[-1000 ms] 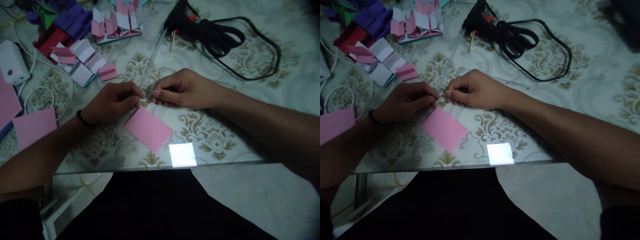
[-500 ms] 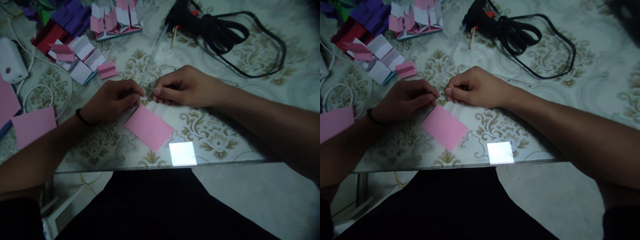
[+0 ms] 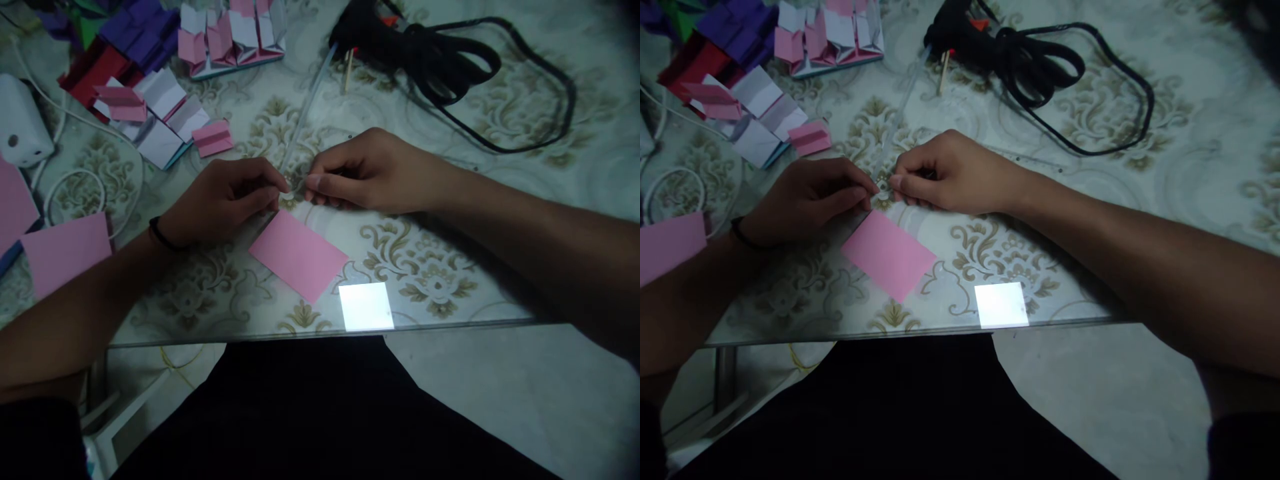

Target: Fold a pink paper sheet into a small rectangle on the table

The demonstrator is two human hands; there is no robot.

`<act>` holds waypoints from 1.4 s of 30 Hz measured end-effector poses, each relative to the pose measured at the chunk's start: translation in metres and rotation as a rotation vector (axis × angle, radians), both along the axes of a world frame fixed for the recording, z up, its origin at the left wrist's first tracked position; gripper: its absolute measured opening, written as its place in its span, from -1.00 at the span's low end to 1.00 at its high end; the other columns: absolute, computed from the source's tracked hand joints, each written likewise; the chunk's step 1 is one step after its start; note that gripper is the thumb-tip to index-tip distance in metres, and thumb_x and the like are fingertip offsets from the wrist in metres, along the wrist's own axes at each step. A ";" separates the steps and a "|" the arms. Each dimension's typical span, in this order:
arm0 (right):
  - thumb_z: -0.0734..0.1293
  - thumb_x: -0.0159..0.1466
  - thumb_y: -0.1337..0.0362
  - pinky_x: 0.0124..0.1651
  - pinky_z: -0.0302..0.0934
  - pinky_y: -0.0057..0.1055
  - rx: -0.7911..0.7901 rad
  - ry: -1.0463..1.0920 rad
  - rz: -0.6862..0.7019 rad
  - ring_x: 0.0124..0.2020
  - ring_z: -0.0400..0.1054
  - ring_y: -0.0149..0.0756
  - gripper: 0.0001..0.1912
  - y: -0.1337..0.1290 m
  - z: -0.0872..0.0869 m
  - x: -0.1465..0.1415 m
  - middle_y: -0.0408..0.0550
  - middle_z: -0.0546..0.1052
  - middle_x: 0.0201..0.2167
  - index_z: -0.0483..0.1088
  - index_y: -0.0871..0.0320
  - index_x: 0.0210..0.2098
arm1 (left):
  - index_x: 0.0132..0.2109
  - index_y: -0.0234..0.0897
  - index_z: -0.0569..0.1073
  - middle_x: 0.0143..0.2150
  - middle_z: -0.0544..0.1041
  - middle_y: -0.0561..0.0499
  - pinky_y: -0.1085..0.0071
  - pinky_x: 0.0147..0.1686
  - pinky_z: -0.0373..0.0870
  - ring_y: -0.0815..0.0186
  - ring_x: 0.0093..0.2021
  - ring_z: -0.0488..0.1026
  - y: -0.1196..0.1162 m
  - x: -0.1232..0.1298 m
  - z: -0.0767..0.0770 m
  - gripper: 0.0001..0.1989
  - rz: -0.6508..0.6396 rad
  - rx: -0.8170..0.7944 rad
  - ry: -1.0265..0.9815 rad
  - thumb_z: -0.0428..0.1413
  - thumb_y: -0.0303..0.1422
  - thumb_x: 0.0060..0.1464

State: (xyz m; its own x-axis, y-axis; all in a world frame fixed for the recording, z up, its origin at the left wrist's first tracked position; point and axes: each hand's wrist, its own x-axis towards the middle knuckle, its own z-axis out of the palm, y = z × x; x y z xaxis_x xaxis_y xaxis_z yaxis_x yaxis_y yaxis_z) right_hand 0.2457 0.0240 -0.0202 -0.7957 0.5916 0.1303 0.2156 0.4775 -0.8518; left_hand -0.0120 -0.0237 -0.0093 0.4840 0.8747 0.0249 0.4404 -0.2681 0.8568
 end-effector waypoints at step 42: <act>0.39 0.41 0.01 -0.41 0.14 -0.45 -0.047 -0.028 -0.002 -0.52 0.30 -0.45 -0.64 -0.001 0.003 0.001 -0.16 0.52 -0.54 0.56 0.17 -0.33 | -0.13 -0.12 0.62 -0.33 0.63 0.00 0.34 -0.29 0.52 0.24 -0.34 0.58 0.000 0.000 0.000 -0.89 0.026 -0.018 0.020 0.23 -0.25 0.26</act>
